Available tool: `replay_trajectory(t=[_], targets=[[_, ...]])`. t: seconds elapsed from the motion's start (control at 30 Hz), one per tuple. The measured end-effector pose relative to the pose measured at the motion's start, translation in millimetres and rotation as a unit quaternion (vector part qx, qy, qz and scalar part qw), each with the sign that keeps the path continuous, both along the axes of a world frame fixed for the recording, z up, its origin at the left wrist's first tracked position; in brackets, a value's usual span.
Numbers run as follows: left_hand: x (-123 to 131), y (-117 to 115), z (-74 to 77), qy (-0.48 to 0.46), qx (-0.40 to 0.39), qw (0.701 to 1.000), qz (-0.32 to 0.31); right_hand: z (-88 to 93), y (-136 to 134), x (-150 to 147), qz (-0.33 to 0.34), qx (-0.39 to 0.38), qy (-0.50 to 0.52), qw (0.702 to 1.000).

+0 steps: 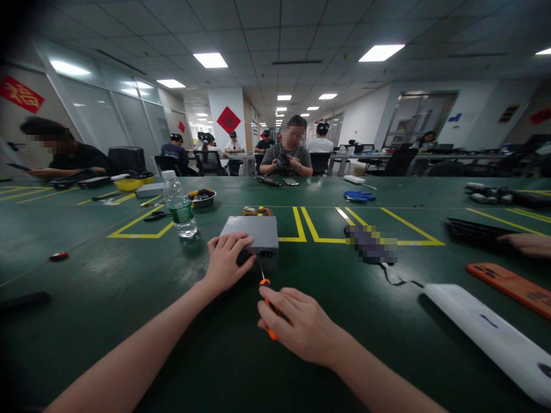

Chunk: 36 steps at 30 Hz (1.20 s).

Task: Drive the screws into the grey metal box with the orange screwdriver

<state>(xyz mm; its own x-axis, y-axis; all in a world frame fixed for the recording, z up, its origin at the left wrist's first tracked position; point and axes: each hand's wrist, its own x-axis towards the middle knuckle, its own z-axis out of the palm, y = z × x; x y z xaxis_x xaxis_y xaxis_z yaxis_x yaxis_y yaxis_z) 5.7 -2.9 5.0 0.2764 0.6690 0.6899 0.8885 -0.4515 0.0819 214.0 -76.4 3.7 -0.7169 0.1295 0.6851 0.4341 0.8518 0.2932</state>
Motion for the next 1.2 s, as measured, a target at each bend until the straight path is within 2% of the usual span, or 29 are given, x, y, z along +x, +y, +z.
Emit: replay_trajectory(t=[0.7, 0.93, 1.2], targets=[[4.8, -0.2, 0.1, -0.027, -0.014, 0.999, 0.015, -4.5, -1.2, -2.5, -0.02, -0.001, -0.009, 1.0], [5.6, -1.7, 1.0, -0.026, -0.006, 1.0, 0.013, 2.3, -10.9, -12.1, -0.017, -0.043, -0.074, 0.996], [4.9, -2.2, 1.7, -0.024, -0.004, 1.0, 0.014, -2.2, -8.8, -11.3, 0.031, -0.062, -0.003, 0.998]])
